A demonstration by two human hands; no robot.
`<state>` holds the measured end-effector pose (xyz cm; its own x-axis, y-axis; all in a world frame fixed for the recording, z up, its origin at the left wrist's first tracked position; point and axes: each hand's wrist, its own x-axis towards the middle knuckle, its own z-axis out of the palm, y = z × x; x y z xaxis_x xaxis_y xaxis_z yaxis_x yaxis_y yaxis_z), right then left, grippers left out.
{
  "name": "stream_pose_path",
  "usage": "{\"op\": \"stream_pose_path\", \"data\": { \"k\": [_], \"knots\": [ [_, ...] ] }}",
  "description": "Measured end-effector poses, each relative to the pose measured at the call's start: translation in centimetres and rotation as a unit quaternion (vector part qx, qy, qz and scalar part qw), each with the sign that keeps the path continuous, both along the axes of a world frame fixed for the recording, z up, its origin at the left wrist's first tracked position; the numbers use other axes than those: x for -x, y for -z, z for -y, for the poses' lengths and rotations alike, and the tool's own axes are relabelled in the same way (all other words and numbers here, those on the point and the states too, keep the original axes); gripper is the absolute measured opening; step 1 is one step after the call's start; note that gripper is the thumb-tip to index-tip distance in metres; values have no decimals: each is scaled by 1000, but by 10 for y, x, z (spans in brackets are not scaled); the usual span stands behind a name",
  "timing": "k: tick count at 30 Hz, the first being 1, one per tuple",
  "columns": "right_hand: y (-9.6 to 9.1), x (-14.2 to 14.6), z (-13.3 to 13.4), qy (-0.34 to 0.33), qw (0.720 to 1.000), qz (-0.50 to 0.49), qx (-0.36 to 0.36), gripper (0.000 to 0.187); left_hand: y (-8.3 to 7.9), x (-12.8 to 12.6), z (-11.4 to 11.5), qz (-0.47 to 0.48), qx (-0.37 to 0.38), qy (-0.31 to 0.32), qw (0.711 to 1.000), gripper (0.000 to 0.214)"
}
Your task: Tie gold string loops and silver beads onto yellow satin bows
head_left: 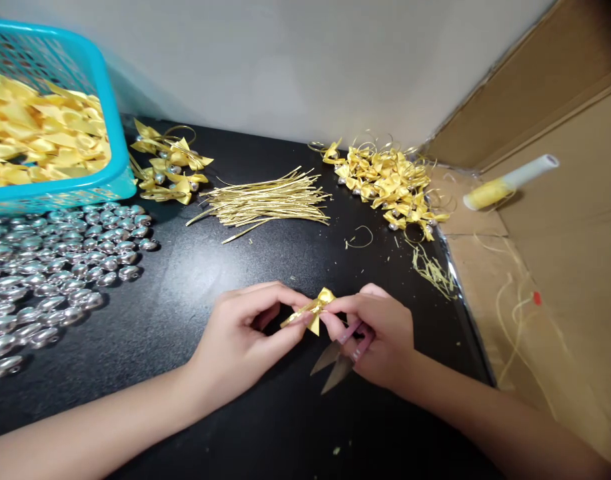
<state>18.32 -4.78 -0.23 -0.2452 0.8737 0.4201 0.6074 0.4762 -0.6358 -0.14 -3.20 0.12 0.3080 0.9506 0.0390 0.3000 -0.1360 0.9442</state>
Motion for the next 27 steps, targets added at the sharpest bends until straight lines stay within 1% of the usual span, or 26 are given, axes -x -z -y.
{"op": "stream_pose_path", "data": {
  "k": [2, 5, 8, 11, 14, 16, 18, 20, 22, 24, 27],
  "knots": [
    [-1, -1, -1, -6, 1000, -17, 25, 12, -1, 0, -1, 5, 14, -6, 1000, 6],
    [-3, -2, -4, 1, 998, -45, 55, 12, -1, 0, -3, 49, 70, -18, 996, 8],
    [-3, -5, -5, -3, 997, -46, 67, 13, 0, 0, -6, 81, 127, -26, 988, 11],
    [-3, -11, -7, -22, 996, -52, 71, 6, 2, 1, -7, 80, 153, -30, 984, 13],
    [-4, -22, -15, -77, 992, -71, 68, 30, 3, 4, -8, 77, 168, -26, 983, 15],
    [-5, -30, -22, -117, 992, -38, 42, 33, 3, 6, -9, 72, 175, -20, 982, 17],
    [-5, -37, -29, -129, 991, 40, 5, 32, 4, 8, -10, 70, 184, -9, 980, 17],
    [-5, -41, -34, -120, 985, 121, -25, 30, 4, 10, -11, 75, 194, 3, 978, 18],
    [-4, -44, -36, -105, 979, 167, -42, 31, 4, 11, -11, 80, 201, 11, 976, 18],
    [-3, -44, -36, -90, 976, 189, -56, 32, 4, 11, -11, 80, 204, 15, 976, 19],
    [-4, -42, -35, -84, 971, 210, -80, 34, 4, 10, -11, 78, 203, 18, 976, 18]
  ]
}}
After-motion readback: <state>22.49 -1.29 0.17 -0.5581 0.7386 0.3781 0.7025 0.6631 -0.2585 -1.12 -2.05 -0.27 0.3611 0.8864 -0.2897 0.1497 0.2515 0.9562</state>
